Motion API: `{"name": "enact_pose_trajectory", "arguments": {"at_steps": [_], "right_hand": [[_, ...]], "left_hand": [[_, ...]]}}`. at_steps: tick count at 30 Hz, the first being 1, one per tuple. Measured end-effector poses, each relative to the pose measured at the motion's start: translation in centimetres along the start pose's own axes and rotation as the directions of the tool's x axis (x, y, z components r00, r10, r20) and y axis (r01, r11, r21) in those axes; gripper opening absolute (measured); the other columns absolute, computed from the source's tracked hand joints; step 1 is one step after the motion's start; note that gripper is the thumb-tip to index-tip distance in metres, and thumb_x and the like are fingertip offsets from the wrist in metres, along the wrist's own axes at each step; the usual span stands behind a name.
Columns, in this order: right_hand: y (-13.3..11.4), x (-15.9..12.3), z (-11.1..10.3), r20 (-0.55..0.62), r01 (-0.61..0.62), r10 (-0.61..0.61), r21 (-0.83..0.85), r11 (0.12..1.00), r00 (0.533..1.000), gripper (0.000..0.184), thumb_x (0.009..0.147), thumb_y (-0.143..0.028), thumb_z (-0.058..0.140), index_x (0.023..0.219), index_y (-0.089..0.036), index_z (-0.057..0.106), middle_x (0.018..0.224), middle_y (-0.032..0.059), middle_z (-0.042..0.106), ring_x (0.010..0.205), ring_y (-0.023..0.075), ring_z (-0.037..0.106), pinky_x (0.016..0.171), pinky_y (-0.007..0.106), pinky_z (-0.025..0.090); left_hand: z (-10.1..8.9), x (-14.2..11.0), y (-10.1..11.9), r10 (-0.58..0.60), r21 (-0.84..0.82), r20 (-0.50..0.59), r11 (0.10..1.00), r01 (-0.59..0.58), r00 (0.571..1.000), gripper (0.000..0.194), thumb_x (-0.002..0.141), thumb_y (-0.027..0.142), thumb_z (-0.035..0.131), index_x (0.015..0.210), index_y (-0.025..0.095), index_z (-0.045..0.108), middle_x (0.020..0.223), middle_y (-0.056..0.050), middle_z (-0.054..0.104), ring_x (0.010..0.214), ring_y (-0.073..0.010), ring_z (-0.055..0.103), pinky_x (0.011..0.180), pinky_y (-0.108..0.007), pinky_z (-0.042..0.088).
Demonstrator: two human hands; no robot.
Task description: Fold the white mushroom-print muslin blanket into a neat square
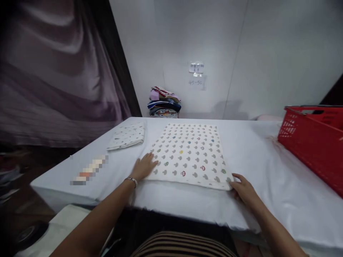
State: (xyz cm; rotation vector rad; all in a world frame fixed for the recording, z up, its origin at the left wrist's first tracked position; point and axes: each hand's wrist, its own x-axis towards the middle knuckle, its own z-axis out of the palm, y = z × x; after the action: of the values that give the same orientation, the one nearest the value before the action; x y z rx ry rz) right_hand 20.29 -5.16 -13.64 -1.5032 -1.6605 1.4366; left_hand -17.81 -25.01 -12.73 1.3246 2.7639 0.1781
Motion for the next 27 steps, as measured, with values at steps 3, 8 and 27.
{"name": "enact_pose_trajectory", "arguments": {"at_steps": [3,8,27], "right_hand": [[0.4,0.0,-0.2,0.061,0.049,-0.048,-0.006,0.999,0.997,0.059,0.058,-0.032,0.056,0.117,-0.029,0.048,0.052,0.0005,0.052,0.037,0.0156,0.042,0.04,0.029,0.028],[0.9,0.5,-0.5,0.114,0.121,-0.111,-0.085,0.989,0.987,0.059,0.057,-0.037,0.056,0.116,-0.031,0.056,0.046,-0.0017,0.046,0.038,0.0163,0.042,0.044,0.03,0.031],[-3.6,-0.9,1.2,0.213,0.055,-0.073,0.09,0.994,0.974,0.039,0.062,-0.047,0.056,0.09,-0.022,0.067,0.04,-0.0006,0.047,0.037,0.0119,0.034,0.041,0.026,0.022]], "left_hand": [[0.2,-0.3,-1.3,-0.033,-0.006,-0.029,0.999,0.033,0.999,0.055,0.091,0.051,0.032,0.136,0.02,0.038,0.15,-0.008,0.027,0.139,-0.0237,0.021,0.11,-0.049,0.018],[-0.5,-0.7,-1.0,-0.18,-0.054,-0.187,0.983,0.173,0.966,0.046,0.091,0.047,0.033,0.119,0.017,0.052,0.131,-0.013,0.051,0.122,-0.025,0.046,0.097,-0.035,0.037],[-1.9,-4.1,8.8,0.199,-0.247,-0.212,0.936,-0.249,0.957,0.04,0.085,0.044,0.048,0.121,0.025,0.049,0.125,-0.004,0.056,0.117,-0.023,0.048,0.102,-0.036,0.036]]}}
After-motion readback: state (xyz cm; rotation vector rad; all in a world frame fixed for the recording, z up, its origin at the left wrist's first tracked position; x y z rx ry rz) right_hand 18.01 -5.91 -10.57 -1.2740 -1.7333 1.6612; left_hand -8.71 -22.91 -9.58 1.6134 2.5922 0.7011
